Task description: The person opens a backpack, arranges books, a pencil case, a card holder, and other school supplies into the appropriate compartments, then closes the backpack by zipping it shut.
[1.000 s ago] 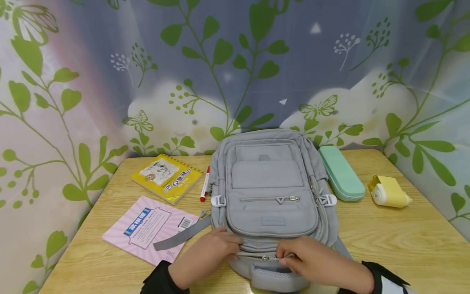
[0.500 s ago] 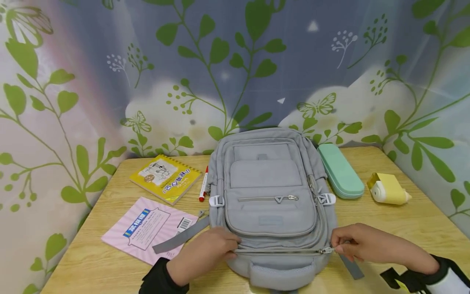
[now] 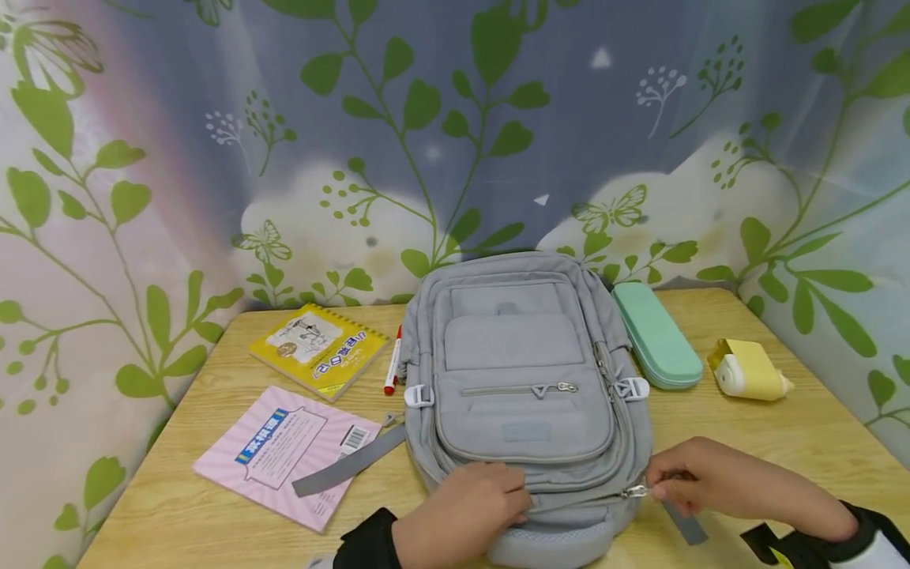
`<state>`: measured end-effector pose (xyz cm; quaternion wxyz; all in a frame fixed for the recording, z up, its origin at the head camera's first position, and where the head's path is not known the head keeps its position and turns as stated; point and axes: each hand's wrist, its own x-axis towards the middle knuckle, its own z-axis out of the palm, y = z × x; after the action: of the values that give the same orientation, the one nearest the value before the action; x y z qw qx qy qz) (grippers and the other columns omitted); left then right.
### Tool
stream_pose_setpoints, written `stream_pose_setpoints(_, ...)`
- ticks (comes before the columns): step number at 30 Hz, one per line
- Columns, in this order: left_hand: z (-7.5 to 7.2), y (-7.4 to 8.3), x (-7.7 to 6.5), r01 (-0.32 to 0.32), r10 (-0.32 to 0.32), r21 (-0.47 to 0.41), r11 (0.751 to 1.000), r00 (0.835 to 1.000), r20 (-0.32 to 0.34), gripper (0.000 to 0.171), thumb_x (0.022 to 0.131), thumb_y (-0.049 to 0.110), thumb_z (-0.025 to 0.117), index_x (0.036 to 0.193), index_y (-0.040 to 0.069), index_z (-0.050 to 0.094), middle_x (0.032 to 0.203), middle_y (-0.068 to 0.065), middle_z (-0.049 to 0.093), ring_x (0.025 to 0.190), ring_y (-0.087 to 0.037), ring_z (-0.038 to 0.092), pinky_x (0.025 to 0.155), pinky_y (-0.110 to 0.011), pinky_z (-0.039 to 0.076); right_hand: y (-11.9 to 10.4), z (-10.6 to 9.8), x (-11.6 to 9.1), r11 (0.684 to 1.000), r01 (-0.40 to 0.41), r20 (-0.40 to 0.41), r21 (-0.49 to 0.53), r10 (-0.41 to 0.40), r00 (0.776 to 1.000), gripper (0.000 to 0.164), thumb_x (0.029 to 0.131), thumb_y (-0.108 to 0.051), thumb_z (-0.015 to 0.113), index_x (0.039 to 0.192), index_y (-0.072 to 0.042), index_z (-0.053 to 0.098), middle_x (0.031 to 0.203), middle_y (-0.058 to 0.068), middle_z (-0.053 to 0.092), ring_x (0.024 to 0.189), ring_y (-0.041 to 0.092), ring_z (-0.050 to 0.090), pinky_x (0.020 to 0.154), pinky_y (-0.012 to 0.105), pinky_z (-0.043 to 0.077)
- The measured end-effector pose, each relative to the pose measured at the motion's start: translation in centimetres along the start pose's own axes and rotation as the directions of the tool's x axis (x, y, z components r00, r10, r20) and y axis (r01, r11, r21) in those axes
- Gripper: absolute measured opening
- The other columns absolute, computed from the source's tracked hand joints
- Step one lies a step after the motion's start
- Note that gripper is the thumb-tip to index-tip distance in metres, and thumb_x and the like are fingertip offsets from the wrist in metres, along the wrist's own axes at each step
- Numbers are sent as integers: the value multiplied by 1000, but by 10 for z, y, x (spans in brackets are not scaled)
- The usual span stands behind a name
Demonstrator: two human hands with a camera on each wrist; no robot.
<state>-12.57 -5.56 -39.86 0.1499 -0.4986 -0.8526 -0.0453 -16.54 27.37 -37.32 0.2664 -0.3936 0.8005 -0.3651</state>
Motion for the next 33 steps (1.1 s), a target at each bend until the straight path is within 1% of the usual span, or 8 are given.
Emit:
stream_pose_setpoints(3, -1, 0, -5, -4, 4, 4, 1000, 1000, -27, 10, 88, 28, 64, 79, 25, 65, 73, 14, 52, 73, 1, 55, 65, -10, 42, 7, -4, 0, 990, -102, -53, -98, 97, 994, 20, 94, -23, 53, 78, -11, 58, 56, -4, 50, 53, -7, 41, 47, 19, 38)
stream_pose_setpoints(5, -2, -2, -7, -9, 9, -1, 1000, 1000, -23, 9, 88, 28, 64, 79, 25, 66, 74, 14, 52, 74, 2, 55, 64, -8, 42, 12, -9, 1, 948, -231, -126, -217, 208, 970, 19, 92, -24, 56, 77, -15, 58, 57, -9, 48, 51, -4, 39, 47, 20, 35)
stream_pose_setpoints(8, -3, -3, -10, -14, 14, -12, 1000, 1000, -16, 10, 88, 28, 65, 79, 24, 65, 73, 14, 51, 73, 4, 55, 62, -6, 40, 22, -17, 4, 809, -430, -283, -400, 337, 898, 15, 90, -21, 60, 75, -19, 58, 59, -11, 47, 51, 2, 38, 48, 21, 31)
stream_pose_setpoints(12, -3, -4, -13, -25, 25, -39, 999, 1000, -13, 11, 88, 25, 64, 77, 24, 64, 71, 14, 49, 71, 5, 53, 60, -6, 37, 39, -24, 15, 665, -558, -473, -497, 332, 816, 16, 87, -14, 62, 72, -17, 56, 60, -6, 45, 53, 7, 39, 48, 24, 29)
stream_pose_setpoints(19, -4, -6, -16, -42, 42, -82, 996, 999, -6, 6, 89, 23, 63, 84, 23, 66, 75, 15, 53, 74, 5, 52, 62, -4, 38, 61, -29, 46, 604, -651, -641, -460, 282, 714, 20, 86, -8, 58, 67, -8, 56, 59, 4, 54, 52, 17, 50, 43, 34, 37)
stream_pose_setpoints(22, -4, -7, -17, -18, 19, -117, 993, 1000, 9, 13, 94, 27, 56, 87, 23, 67, 77, 14, 54, 74, 5, 52, 65, -5, 40, 66, -32, 54, 618, -660, -647, -427, 301, 700, 17, 85, -4, 54, 68, -5, 56, 60, 7, 55, 52, 19, 51, 43, 36, 39)
stream_pose_setpoints(26, -4, -8, -19, 52, -42, -219, 974, 998, 48, 25, 99, 30, 45, 91, 22, 67, 81, 14, 55, 75, 7, 52, 67, -4, 40, 66, -33, 53, 639, -643, -622, -422, 312, 718, 16, 86, -4, 50, 70, -5, 54, 61, 7, 52, 53, 18, 47, 45, 33, 35)
stream_pose_setpoints(33, -7, -12, -16, 224, -201, -325, 919, 974, 104, 28, 101, 29, 42, 92, 21, 67, 83, 12, 57, 72, 6, 51, 63, -6, 39, 32, -23, 40, 598, -617, -612, -512, 250, 750, 17, 92, -12, 53, 76, -6, 56, 66, 5, 51, 52, 14, 43, 43, 28, 31)
